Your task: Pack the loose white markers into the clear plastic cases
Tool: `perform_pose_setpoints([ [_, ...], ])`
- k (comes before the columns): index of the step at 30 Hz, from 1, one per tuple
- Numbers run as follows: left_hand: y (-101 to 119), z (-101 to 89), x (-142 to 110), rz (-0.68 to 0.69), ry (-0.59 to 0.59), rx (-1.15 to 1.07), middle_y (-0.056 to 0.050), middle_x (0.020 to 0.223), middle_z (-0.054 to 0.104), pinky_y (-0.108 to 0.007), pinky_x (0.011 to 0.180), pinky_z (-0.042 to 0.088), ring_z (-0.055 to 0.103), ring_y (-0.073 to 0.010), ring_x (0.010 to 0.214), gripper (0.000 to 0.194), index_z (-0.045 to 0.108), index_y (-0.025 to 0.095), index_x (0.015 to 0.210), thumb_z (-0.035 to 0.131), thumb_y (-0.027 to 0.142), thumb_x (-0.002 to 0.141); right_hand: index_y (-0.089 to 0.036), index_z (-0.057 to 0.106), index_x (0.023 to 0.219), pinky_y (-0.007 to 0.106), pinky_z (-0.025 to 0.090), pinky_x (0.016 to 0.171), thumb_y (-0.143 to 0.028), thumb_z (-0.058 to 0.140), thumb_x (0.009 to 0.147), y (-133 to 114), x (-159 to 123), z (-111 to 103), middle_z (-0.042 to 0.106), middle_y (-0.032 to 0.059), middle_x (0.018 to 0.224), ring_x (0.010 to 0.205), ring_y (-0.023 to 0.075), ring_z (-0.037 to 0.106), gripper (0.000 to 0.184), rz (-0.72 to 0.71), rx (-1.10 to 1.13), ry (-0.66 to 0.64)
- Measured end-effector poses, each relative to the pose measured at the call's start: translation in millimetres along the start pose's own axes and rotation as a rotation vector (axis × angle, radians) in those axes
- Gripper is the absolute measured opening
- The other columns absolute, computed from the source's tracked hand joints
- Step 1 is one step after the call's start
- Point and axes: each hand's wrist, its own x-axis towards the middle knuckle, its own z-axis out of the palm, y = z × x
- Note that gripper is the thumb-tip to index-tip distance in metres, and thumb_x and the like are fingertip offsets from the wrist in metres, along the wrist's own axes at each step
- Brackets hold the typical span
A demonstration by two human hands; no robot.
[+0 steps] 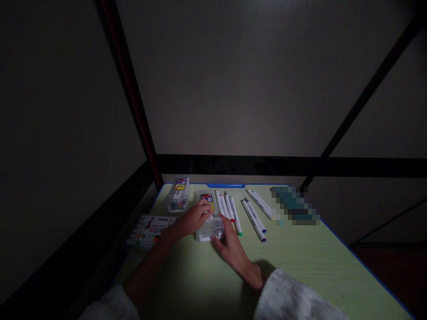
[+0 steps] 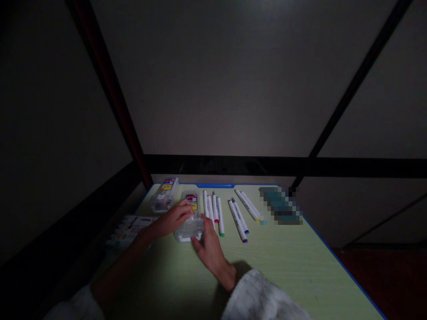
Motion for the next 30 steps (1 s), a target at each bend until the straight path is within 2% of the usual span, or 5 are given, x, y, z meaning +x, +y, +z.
perform_pose_setpoints([
  [7,-1.6,-1.5,0.2,-0.019,-0.002,-0.036,-0.002,0.081,0.045,-0.028,0.075,0.039,0.047,-0.0148,0.079,0.014,0.053,0.014,0.072,0.042,0.014,0.081,-0.017,0.019,0.133,0.040,0.034,0.100,-0.015,0.047,0.077,-0.6,-3.9,-0.7,0.040,0.0120,0.127,0.118,0.0229,0.039,0.063,-0.060,-0.061,0.023],
  [13,-8.3,-0.5,0.4,-0.032,0.018,-0.097,-0.001,0.079,0.047,-0.024,0.066,0.039,0.047,-0.0131,0.075,0.015,0.056,0.013,0.070,0.046,0.015,0.080,-0.021,0.032,0.127,0.041,0.034,0.100,-0.013,0.047,0.075,-6.6,-2.6,-3.5,0.040,0.0098,0.124,0.117,0.0229,0.039,0.055,-0.097,-0.098,0.042],
  [21,-24.3,3.4,6.0,-0.095,0.083,-0.194,0.000,0.069,0.047,-0.018,0.052,0.034,0.043,-0.0080,0.059,0.008,0.064,0.011,0.071,0.057,0.014,0.072,-0.022,0.032,0.129,0.041,0.035,0.099,-0.019,0.051,0.076,-9.0,-3.6,-4.1,0.039,0.0099,0.125,0.118,0.0239,0.038,0.056,-0.121,-0.105,0.035],
  [30,-26.5,5.7,7.3,-0.106,0.114,-0.225,-0.001,0.070,0.052,-0.019,0.057,0.038,0.048,-0.0097,0.063,0.009,0.066,0.011,0.070,0.057,0.015,0.073,-0.023,0.042,0.122,0.041,0.035,0.099,-0.021,0.048,0.080,-8.6,-3.1,-4.6,0.039,0.0093,0.126,0.119,0.0233,0.038,0.043,-0.136,-0.127,0.079],
])
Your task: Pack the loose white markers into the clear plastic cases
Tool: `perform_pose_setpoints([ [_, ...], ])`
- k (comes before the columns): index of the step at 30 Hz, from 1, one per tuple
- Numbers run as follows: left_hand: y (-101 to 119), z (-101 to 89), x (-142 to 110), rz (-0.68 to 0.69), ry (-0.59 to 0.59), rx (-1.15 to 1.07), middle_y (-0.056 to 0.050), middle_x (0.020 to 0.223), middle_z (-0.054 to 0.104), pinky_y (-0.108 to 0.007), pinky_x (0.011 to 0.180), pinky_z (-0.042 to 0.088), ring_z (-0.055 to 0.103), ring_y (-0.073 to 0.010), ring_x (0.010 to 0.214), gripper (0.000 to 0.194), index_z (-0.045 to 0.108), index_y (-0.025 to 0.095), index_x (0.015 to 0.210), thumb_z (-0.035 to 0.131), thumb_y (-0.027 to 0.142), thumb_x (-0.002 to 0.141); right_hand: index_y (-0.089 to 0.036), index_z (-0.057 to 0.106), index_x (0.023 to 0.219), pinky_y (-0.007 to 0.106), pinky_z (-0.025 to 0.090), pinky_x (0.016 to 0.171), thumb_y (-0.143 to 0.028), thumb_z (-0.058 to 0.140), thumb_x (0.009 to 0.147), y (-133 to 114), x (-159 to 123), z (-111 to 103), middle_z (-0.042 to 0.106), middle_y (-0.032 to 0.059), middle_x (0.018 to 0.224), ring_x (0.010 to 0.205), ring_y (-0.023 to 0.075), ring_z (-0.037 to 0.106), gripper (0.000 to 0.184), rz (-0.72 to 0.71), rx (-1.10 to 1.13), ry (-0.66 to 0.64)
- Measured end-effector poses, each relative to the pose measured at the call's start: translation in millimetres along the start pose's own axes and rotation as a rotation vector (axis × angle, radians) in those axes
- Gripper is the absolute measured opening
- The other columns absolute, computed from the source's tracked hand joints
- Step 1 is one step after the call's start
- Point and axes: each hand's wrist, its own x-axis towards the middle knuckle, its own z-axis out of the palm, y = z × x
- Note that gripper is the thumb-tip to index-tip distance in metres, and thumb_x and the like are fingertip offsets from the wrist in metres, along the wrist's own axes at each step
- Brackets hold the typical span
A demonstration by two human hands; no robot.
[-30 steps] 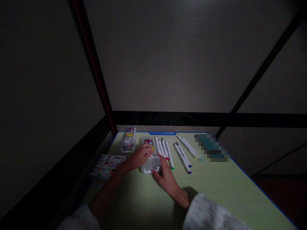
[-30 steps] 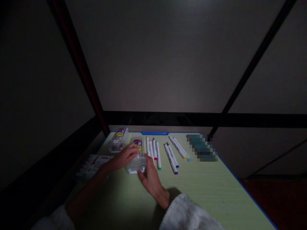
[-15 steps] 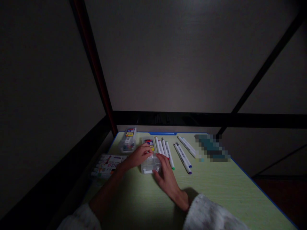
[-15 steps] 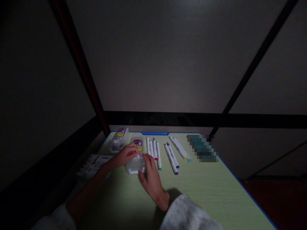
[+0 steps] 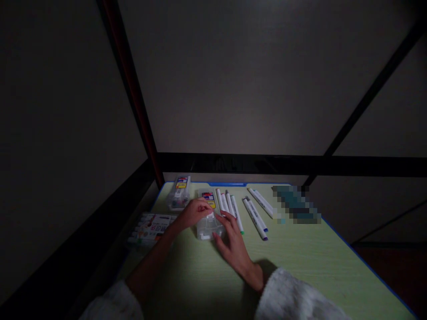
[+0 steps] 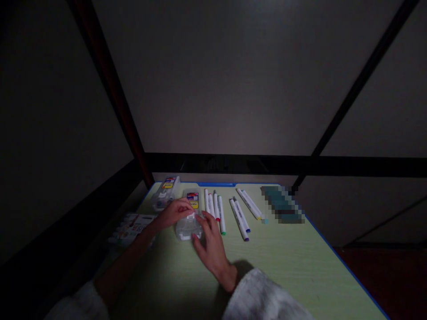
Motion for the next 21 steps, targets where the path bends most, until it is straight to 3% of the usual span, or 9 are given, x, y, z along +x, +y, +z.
perform_pose_setpoints([
  [16,-3.0,-1.6,0.0,-0.014,0.021,-0.005,-0.002,0.073,0.054,-0.021,0.059,0.038,0.050,-0.0113,0.066,0.010,0.067,0.012,0.072,0.056,0.012,0.071,-0.023,0.052,0.106,0.043,0.034,0.097,-0.024,0.048,0.083,-2.4,-1.8,-3.1,0.044,0.0085,0.123,0.117,0.0236,0.039,0.023,-0.069,-0.002,0.056],
  [21,-3.7,-1.4,-0.1,-0.012,0.026,-0.003,-0.002,0.071,0.053,-0.021,0.057,0.036,0.049,-0.0110,0.064,0.010,0.067,0.011,0.072,0.057,0.012,0.071,-0.021,0.052,0.102,0.039,0.039,0.091,-0.024,0.049,0.083,-4.4,-1.6,-7.0,0.048,0.0093,0.109,0.107,0.0225,0.044,0.020,-0.078,-0.016,0.031],
])
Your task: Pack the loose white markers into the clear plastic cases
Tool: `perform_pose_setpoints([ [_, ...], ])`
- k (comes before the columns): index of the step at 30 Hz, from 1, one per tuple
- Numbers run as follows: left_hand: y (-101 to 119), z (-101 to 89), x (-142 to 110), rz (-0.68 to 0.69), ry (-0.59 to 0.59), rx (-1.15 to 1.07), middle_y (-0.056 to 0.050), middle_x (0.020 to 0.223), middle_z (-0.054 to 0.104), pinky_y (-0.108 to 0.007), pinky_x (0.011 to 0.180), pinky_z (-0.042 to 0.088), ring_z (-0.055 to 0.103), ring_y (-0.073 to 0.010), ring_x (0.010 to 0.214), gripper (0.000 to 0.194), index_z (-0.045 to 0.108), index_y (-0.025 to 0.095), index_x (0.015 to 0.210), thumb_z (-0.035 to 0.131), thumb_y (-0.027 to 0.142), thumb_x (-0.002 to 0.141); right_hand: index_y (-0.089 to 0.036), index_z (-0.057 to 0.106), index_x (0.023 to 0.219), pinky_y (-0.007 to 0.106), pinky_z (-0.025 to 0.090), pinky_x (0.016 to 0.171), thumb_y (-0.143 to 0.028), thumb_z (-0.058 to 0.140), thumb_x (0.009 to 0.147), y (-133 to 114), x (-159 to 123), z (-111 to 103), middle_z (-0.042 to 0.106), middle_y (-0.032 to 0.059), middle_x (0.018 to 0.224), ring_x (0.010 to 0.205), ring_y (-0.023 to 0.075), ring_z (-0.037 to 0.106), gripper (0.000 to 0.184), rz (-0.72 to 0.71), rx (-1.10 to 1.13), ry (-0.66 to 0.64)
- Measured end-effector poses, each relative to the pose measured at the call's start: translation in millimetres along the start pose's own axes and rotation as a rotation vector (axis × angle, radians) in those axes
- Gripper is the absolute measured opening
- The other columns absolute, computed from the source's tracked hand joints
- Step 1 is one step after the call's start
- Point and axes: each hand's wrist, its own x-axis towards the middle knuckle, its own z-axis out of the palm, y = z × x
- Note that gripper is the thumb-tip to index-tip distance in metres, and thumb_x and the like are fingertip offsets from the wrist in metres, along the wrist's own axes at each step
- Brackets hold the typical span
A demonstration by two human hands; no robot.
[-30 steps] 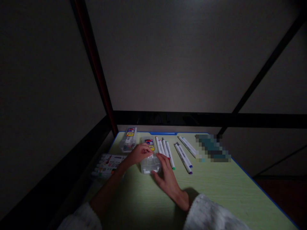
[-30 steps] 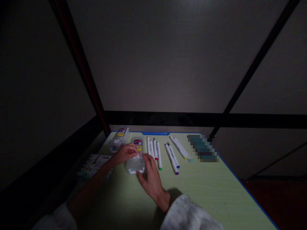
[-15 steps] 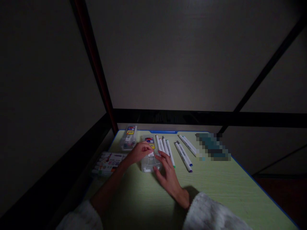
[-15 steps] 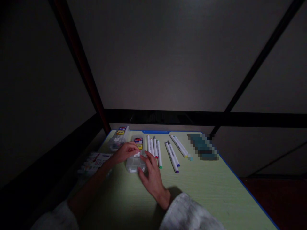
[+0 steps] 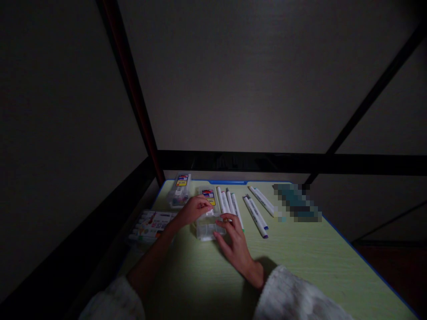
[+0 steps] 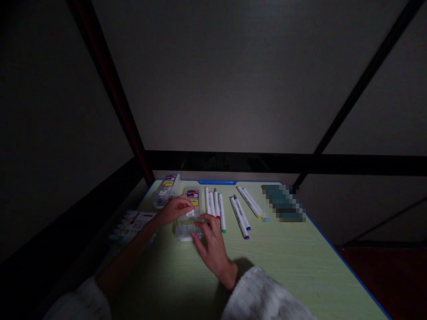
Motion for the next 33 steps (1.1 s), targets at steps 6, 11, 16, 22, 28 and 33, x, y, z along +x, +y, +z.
perform_pose_setpoints([
  [6,-0.9,0.2,0.2,0.005,0.001,-0.002,-0.002,0.071,0.054,-0.021,0.059,0.037,0.051,-0.0111,0.066,0.010,0.067,0.012,0.071,0.057,0.011,0.071,-0.020,0.051,0.098,0.037,0.042,0.081,-0.026,0.051,0.083,4.6,2.8,-5.1,0.053,0.0075,0.095,0.093,0.0215,0.049,0.016,-0.073,-0.012,-0.102],
  [11,-2.7,-0.1,0.2,0.008,0.007,-0.001,-0.001,0.070,0.054,-0.020,0.057,0.037,0.049,-0.0101,0.063,0.009,0.067,0.012,0.071,0.058,0.011,0.071,-0.018,0.052,0.095,0.037,0.042,0.076,-0.025,0.050,0.083,4.5,4.6,-6.9,0.056,0.0072,0.088,0.087,0.0215,0.049,0.014,-0.108,-0.032,-0.095],
  [16,-4.6,0.3,0.3,0.025,0.014,-0.005,-0.002,0.070,0.054,-0.021,0.058,0.038,0.050,-0.0105,0.063,0.010,0.068,0.011,0.072,0.058,0.012,0.072,-0.018,0.055,0.090,0.036,0.041,0.074,-0.021,0.047,0.084,1.9,6.2,-9.3,0.057,0.0057,0.082,0.083,0.0200,0.048,0.010,-0.145,-0.008,-0.052],
  [22,-6.4,0.4,1.0,0.048,0.032,-0.013,-0.003,0.071,0.057,-0.023,0.062,0.040,0.052,-0.0124,0.066,0.010,0.068,0.012,0.072,0.058,0.014,0.072,-0.018,0.055,0.085,0.035,0.039,0.072,-0.017,0.047,0.083,0.6,5.6,-8.8,0.058,0.0046,0.077,0.080,0.0192,0.047,0.008,-0.164,0.018,-0.021],
  [28,-5.9,-0.9,1.4,0.059,0.046,-0.026,-0.004,0.072,0.059,-0.024,0.066,0.041,0.054,-0.0143,0.070,0.011,0.069,0.012,0.073,0.058,0.015,0.072,-0.017,0.055,0.082,0.033,0.039,0.068,-0.016,0.048,0.082,2.8,5.0,-12.5,0.055,0.0037,0.071,0.072,0.0174,0.047,0.007,-0.249,0.006,-0.071],
  [33,-6.5,-1.9,0.6,0.061,0.052,-0.038,-0.003,0.072,0.059,-0.023,0.065,0.041,0.055,-0.0140,0.071,0.011,0.068,0.014,0.070,0.058,0.016,0.073,-0.018,0.052,0.076,0.028,0.040,0.063,-0.020,0.049,0.082,4.0,6.9,-20.6,0.053,0.0031,0.068,0.068,0.0151,0.047,0.008,-0.311,0.064,-0.203],
])
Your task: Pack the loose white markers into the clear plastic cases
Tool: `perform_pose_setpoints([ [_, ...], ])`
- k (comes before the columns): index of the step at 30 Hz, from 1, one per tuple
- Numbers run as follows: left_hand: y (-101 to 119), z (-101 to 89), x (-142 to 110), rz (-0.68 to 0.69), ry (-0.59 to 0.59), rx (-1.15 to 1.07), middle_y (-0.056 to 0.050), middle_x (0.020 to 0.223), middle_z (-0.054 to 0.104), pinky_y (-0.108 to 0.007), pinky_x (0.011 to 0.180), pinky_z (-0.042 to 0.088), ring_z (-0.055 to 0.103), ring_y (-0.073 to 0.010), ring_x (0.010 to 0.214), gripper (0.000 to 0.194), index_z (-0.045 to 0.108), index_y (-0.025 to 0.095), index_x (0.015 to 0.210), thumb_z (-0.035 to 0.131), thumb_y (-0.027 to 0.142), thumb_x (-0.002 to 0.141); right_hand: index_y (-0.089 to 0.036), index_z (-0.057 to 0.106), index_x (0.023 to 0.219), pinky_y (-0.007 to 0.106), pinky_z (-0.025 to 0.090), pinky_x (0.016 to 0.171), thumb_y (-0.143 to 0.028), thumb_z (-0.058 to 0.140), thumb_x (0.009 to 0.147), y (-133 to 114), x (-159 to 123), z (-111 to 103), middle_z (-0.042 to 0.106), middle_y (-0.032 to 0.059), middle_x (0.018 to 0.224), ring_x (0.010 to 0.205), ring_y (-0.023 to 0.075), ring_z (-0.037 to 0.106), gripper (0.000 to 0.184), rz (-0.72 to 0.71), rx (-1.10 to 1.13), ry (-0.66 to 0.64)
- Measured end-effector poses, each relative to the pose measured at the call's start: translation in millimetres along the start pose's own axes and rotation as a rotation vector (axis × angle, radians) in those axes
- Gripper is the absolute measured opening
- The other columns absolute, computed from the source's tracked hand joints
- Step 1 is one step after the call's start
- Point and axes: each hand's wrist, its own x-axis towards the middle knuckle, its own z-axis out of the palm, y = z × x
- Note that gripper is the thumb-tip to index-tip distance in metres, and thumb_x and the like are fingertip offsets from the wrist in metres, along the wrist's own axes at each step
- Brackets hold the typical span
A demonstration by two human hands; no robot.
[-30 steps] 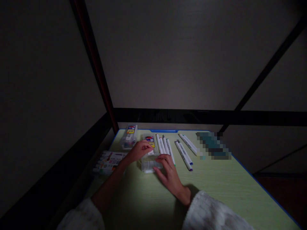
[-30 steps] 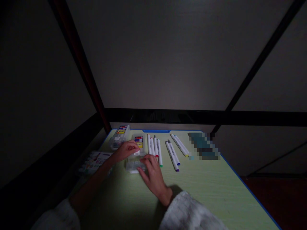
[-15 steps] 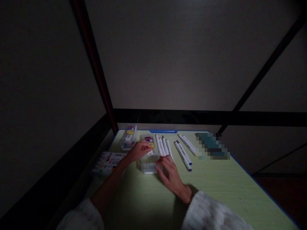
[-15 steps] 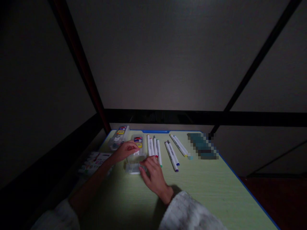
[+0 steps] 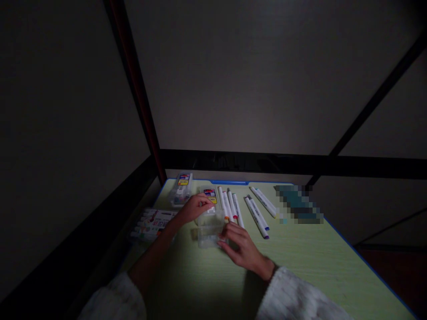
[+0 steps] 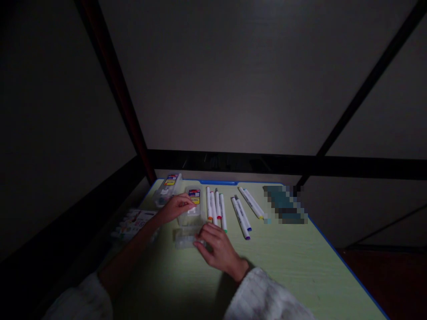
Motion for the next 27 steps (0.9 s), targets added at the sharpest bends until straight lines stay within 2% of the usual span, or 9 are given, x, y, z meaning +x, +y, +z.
perform_pose_setpoints([
  [10,1.6,-1.6,1.1,0.003,0.030,-0.020,-0.003,0.071,0.057,-0.022,0.061,0.040,0.053,-0.0126,0.068,0.014,0.068,0.014,0.070,0.057,0.020,0.076,-0.019,0.047,0.064,0.026,0.037,0.057,-0.027,0.048,0.084,-6.8,-3.7,-0.8,0.052,0.0011,0.060,0.062,0.0144,0.050,0.022,0.009,-0.031,-0.232],
  [17,2.0,-3.8,0.5,-0.005,0.048,-0.028,-0.003,0.071,0.055,-0.022,0.061,0.040,0.052,-0.0123,0.068,0.014,0.068,0.013,0.069,0.056,0.019,0.075,-0.019,0.050,0.066,0.026,0.038,0.060,-0.027,0.046,0.085,-4.0,-8.5,6.5,0.055,0.0011,0.063,0.066,0.0146,0.050,0.021,-0.026,-0.126,-0.342],
  [27,4.3,-7.1,0.1,-0.012,0.055,-0.003,-0.002,0.072,0.055,-0.022,0.062,0.040,0.053,-0.0124,0.070,0.015,0.067,0.014,0.067,0.056,0.020,0.076,-0.020,0.048,0.066,0.029,0.041,0.061,-0.027,0.043,0.087,-5.0,-7.2,6.1,0.055,0.0011,0.064,0.066,0.0158,0.051,0.022,-0.042,-0.167,-0.394],
])
